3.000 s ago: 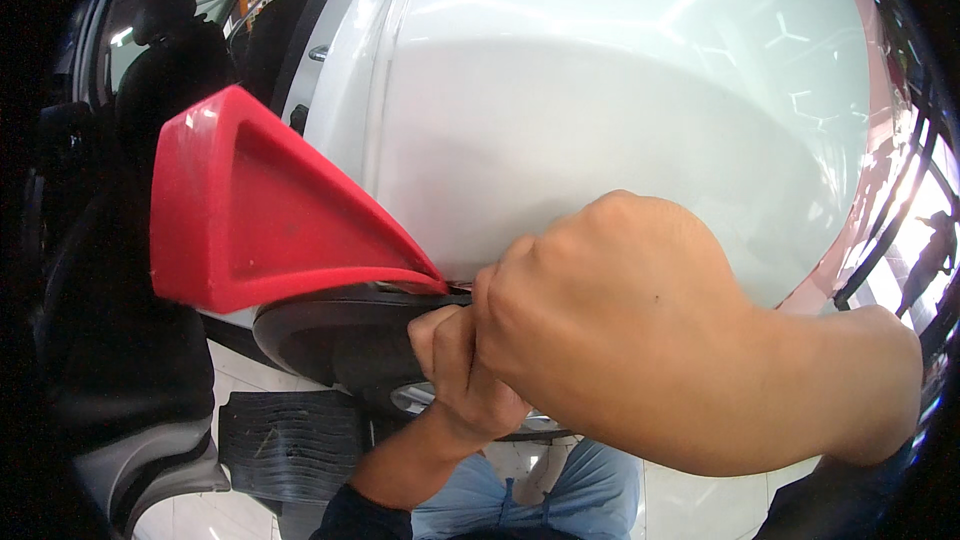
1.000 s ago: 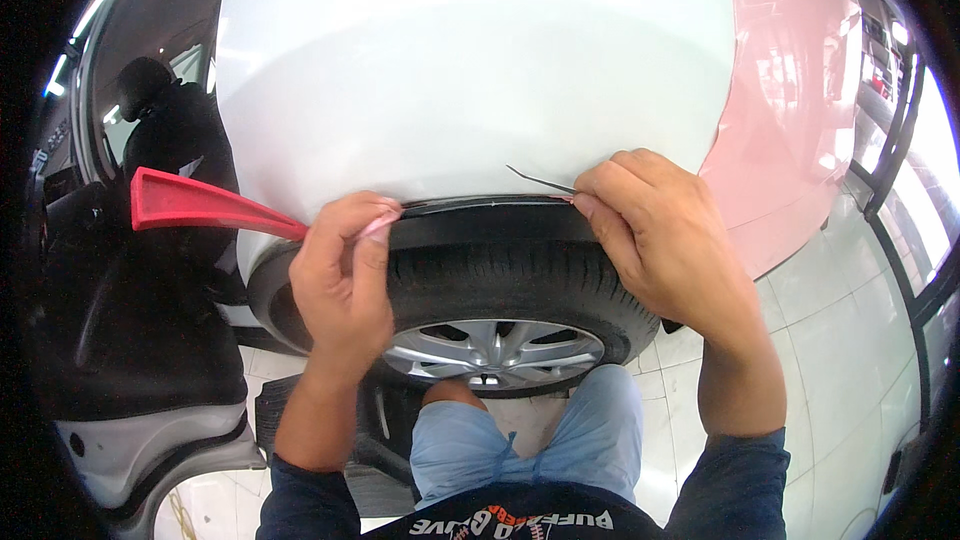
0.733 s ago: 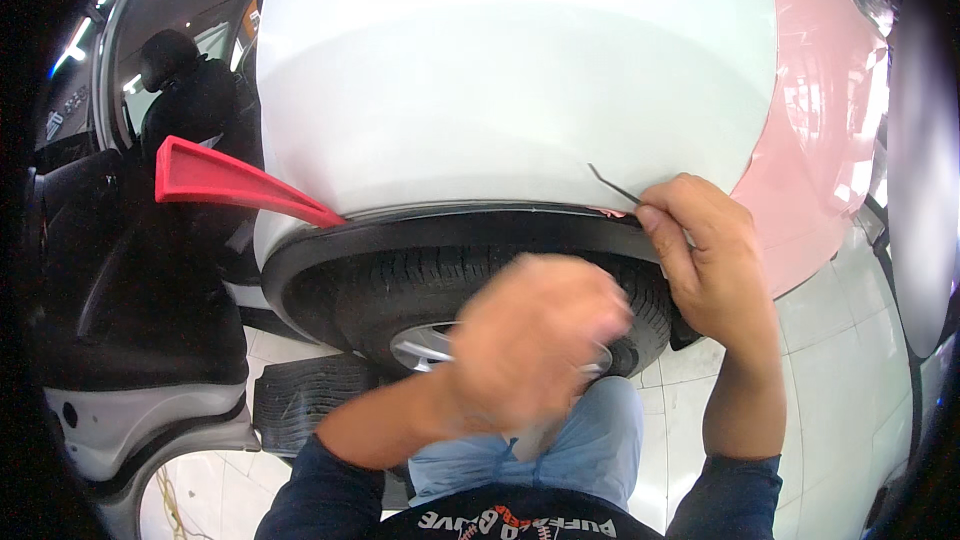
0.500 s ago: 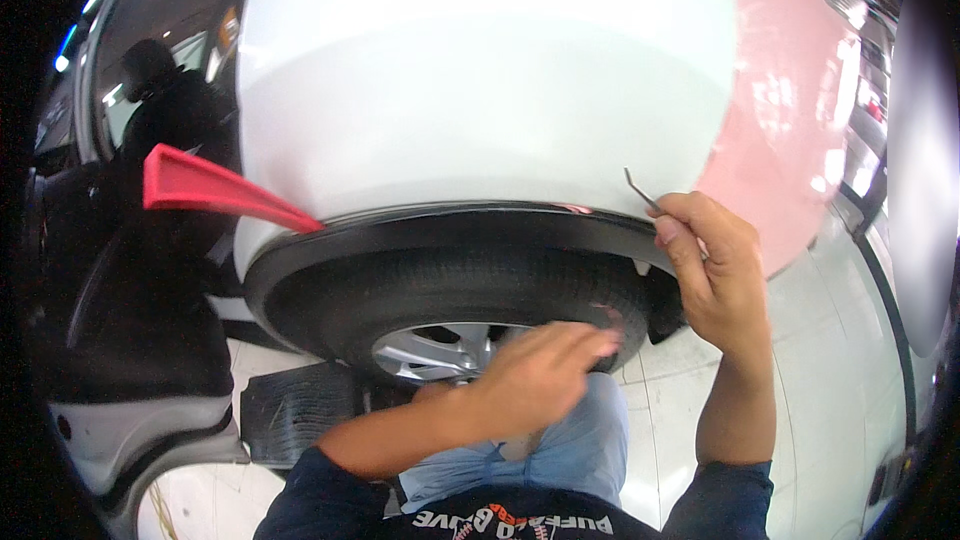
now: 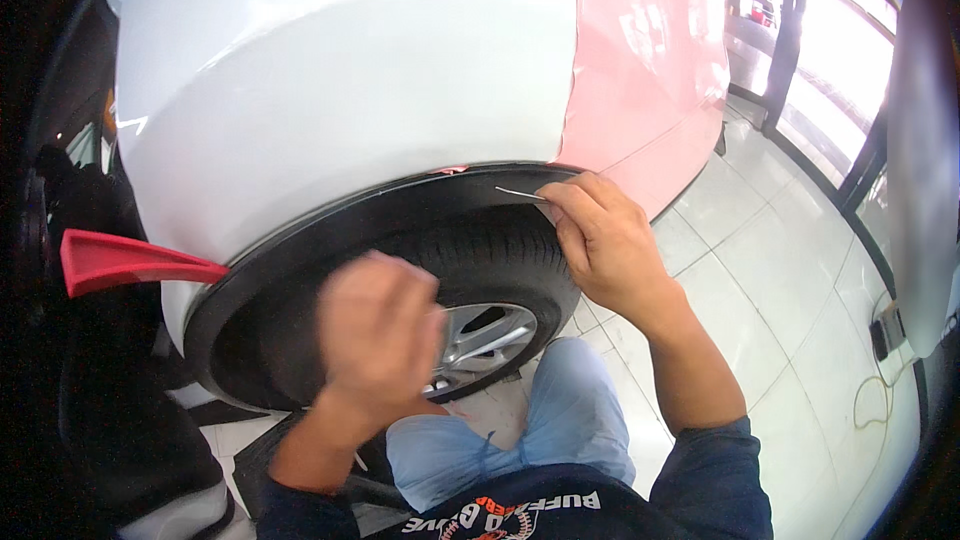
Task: The person applies a pink vinyl wrap to the rear quarter panel and wheel arch of a white car. They use a red squeegee to smooth the film and a metal pick tool to tuck the edges into the wheel arch crevice, then trim the excess wrap with a utility knife.
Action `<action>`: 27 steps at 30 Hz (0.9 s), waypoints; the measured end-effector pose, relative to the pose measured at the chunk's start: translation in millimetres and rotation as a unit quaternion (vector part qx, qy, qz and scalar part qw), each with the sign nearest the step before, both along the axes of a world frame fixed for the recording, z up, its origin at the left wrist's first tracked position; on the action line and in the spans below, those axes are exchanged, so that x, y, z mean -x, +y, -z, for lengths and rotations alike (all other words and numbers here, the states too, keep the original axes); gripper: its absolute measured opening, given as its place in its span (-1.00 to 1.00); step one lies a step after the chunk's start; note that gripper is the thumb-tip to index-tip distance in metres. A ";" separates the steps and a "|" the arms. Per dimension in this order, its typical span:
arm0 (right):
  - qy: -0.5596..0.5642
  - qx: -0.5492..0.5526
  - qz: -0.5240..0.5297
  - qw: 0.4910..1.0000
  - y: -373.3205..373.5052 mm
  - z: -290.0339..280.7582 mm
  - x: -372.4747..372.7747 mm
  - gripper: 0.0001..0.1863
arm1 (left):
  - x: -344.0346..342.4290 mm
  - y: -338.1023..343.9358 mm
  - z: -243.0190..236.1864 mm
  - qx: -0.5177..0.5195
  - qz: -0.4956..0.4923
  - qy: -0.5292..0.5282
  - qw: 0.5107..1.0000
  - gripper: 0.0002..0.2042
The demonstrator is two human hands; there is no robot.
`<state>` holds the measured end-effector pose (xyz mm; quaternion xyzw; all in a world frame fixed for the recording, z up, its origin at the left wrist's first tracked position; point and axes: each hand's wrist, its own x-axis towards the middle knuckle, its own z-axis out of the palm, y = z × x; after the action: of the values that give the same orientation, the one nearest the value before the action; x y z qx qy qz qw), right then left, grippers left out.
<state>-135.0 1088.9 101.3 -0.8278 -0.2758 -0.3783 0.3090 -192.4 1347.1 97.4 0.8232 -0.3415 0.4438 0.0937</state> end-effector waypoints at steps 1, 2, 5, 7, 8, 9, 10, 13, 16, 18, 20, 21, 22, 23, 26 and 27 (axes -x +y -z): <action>-0.023 -0.015 0.002 1.000 3.3 4.7 -2.0 -0.79 | 0.1 10.5 -14.9 -0.011 -0.060 -0.058 0.996 -0.53; -0.016 -0.036 0.016 0.999 7.0 5.7 -1.3 -0.80 | -0.5 18.2 -24.3 -0.007 -0.114 -0.076 0.991 -0.48; -0.060 -0.056 0.006 0.997 17.3 4.8 -8.4 -0.81 | 6.4 50.8 -26.6 0.007 -0.130 -0.094 0.987 -0.58; -0.022 -0.096 -0.020 0.995 26.6 16.1 -13.0 -0.81 | 46.5 92.5 -18.1 0.092 -0.127 -0.107 0.982 -0.63; 0.000 -0.110 -0.027 0.994 26.0 24.1 -12.5 -0.80 | 47.6 101.9 -14.0 0.185 -0.156 -0.112 0.964 -0.64; 0.010 -0.128 -0.042 0.991 28.4 28.7 -15.3 -0.82 | 39.7 115.5 -10.5 0.285 -0.137 -0.132 0.939 -0.59; 0.039 -0.137 -0.068 0.987 34.8 33.6 -17.1 -0.83 | 33.8 118.5 -22.1 0.330 -0.132 -0.158 0.921 -0.58; 0.050 -0.095 -0.149 0.983 51.2 35.3 -18.4 -0.85 | 14.6 123.7 -48.2 0.398 -0.038 -0.078 0.913 -0.60; 0.082 -0.036 -0.224 0.970 67.2 33.0 -14.3 -0.88 | 0.8 118.9 -73.4 0.504 0.084 -0.011 0.860 -0.66; 0.107 -0.032 -0.269 0.957 73.8 42.1 -15.2 -0.90 | 28.8 130.1 -94.1 0.520 0.326 -0.034 0.788 -0.74; 0.080 -0.028 -0.306 0.948 81.4 36.1 -23.2 -0.90 | 95.6 162.5 -147.8 0.454 0.273 -0.233 0.816 -0.79; 0.080 -0.023 -0.329 0.941 87.0 37.0 -18.5 -0.90 | 125.6 162.8 -177.2 0.407 0.133 -0.319 0.846 -0.78; 0.115 -0.031 -0.316 0.941 88.5 18.6 -12.7 -0.90 | 143.6 166.3 -202.6 0.378 0.003 -0.404 0.833 -0.76; 0.113 -0.036 -0.328 0.937 87.3 17.9 -12.0 -0.89 | 131.8 157.9 -213.8 0.392 -0.069 -0.408 0.822 -0.72; 0.117 -0.088 -0.349 0.926 79.1 5.8 -21.0 -0.87 | 72.8 105.6 -157.3 0.377 -0.125 -0.200 0.896 -0.64; 0.165 -0.094 -0.383 0.904 84.6 7.3 -16.4 -0.79 | 70.0 80.1 -125.8 0.398 -0.108 -0.088 0.907 -0.59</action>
<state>-118.6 1173.5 94.0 -0.6761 -0.4799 -0.1135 0.5475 -262.4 1427.2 223.2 0.7070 -0.0523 0.6206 0.3351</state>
